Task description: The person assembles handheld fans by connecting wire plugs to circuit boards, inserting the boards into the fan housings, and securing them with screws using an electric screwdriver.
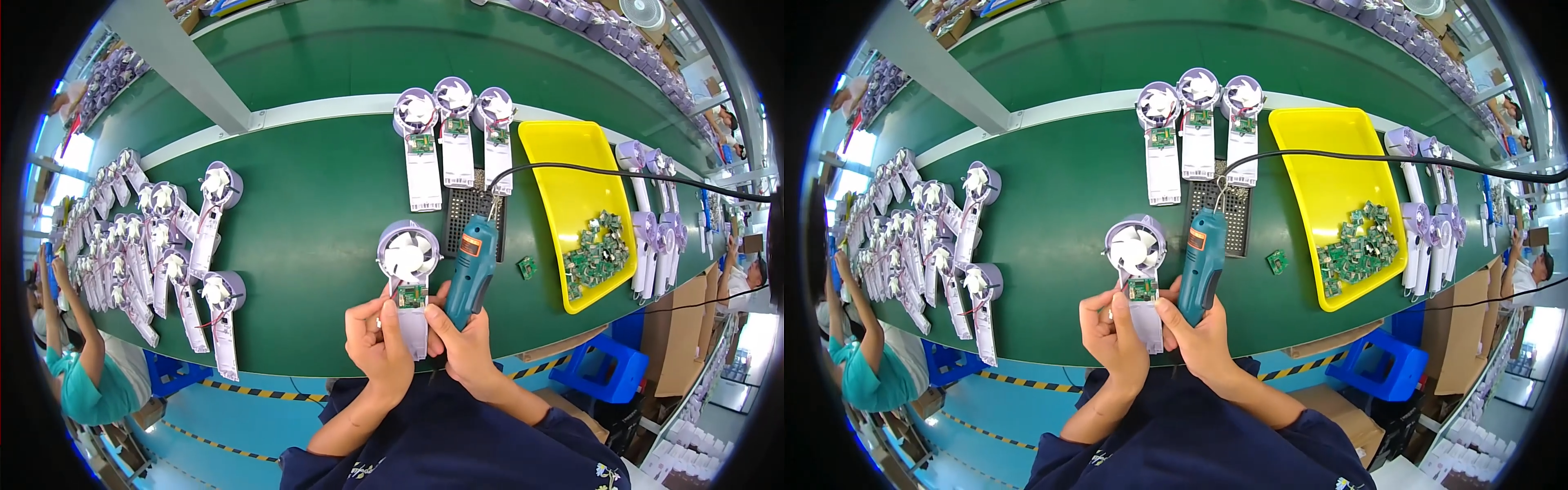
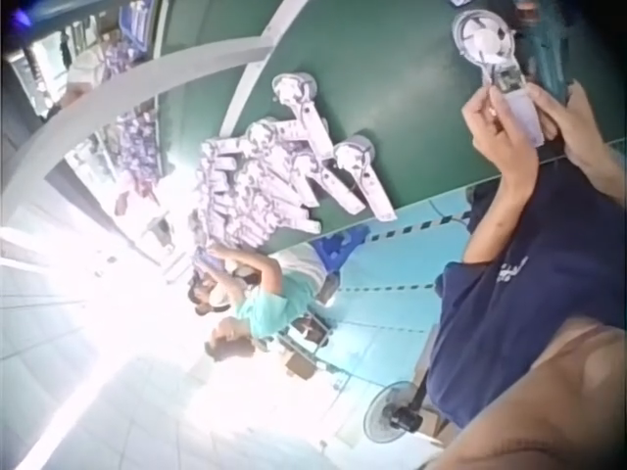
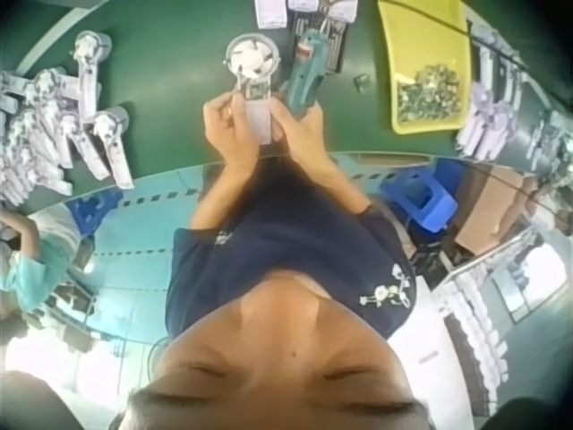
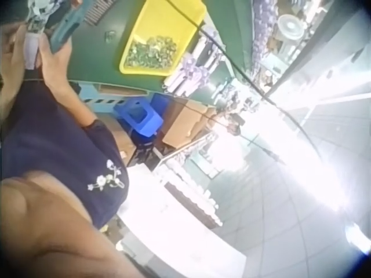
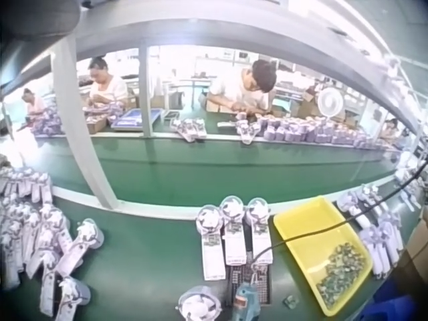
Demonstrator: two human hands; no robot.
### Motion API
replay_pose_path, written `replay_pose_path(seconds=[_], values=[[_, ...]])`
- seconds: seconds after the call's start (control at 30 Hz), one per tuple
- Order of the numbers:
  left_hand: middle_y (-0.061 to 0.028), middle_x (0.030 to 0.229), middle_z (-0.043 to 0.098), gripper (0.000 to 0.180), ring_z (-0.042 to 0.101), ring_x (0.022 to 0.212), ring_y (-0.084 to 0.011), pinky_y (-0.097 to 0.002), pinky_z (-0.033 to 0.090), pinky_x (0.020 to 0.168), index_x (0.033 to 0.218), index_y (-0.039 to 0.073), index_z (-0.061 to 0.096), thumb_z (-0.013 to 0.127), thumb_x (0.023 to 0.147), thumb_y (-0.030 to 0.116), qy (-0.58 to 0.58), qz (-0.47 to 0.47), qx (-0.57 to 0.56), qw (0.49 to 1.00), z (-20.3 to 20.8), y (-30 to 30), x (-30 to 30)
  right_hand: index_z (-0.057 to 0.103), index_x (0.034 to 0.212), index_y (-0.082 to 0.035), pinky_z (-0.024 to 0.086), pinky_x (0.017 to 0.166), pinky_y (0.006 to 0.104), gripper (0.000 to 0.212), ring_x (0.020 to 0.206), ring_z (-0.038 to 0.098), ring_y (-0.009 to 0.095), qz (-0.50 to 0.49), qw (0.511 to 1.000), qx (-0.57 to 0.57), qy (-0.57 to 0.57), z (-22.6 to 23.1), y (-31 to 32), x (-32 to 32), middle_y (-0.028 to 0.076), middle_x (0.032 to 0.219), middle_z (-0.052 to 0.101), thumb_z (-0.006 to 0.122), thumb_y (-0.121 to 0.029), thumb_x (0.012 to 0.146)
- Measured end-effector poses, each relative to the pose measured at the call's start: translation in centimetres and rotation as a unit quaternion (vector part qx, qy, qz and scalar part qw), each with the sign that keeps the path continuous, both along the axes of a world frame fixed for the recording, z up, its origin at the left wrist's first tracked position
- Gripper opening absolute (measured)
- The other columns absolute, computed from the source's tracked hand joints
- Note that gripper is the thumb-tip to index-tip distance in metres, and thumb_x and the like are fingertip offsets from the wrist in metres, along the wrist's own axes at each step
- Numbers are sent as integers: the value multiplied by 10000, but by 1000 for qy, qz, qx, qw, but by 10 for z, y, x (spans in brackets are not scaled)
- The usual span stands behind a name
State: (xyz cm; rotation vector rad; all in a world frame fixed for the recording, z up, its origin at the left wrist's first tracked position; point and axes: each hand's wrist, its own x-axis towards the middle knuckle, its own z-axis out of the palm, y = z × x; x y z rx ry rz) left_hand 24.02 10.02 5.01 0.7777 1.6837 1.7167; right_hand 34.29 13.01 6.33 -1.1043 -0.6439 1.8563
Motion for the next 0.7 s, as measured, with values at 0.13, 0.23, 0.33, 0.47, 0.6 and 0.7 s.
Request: replay_pose_path(seconds=[0.13, 0.23, 0.33, 0.47, 0.6, 0.7], values=[[-135, 973, 698, 110, 640, 757, -76, -202, 495, 629, 1068, -1, 508, 554, 1033, 93, -15, 22, 2, 1000, -1, -4, -3, 513, 1153, -11, 408, 436, 241, 271, 517, 536, 86, 10, 1000, -2, -6, 3, 3, -4, 115, 960, 671, 681, -62, 947], [-165, 1029, 704, 96, 646, 796, -80, -201, 500, 656, 1066, -5, 510, 551, 1029, 74, -4, 8, -4, 1000, -7, -10, -10, 515, 1145, 8, 414, 437, 238, 271, 517, 540, 85, 73, 995, 11, -68, 7, 9, 0, 113, 948, 672, 680, -51, 938], [-212, 1136, 692, 88, 651, 888, -94, -198, 504, 707, 1072, -17, 510, 542, 1026, 51, 42, -18, 6, 999, -5, -8, -10, 515, 1148, 10, 416, 440, 238, 272, 518, 537, 86, 76, 995, -14, -61, 10, 14, 1, 115, 967, 669, 677, -57, 941], [-171, 1161, 664, 89, 668, 918, -181, -260, 550, 680, 1032, -18, 562, 614, 962, -3, 95, -73, -62, 991, 4, -4, -21, 518, 1161, 8, 406, 442, 228, 273, 502, 517, 75, 74, 994, -27, -74, 9, 23, 6, 107, 935, 671, 667, -95, 957], [-137, 1022, 586, 126, 625, 786, -242, -306, 534, 629, 1023, -8, 628, 638, 905, -52, 191, -149, -46, 969, 5, 3, -43, 524, 1172, -5, 402, 460, 219, 283, 501, 517, 80, 62, 986, 79, -136, 7, 26, 24, 81, 832, 633, 553, -250, 1032], [-135, 1010, 572, 264, 633, 803, -242, -323, 521, 656, 1125, 14, 679, 632, 887, -90, 262, -203, -17, 943, 15, 11, -47, 507, 1116, 27, 488, 562, 278, 774, 593, 587, 153, 24, 989, 135, -53, 16, 34, 40, 94, 777, 595, 462, -724, 934]])
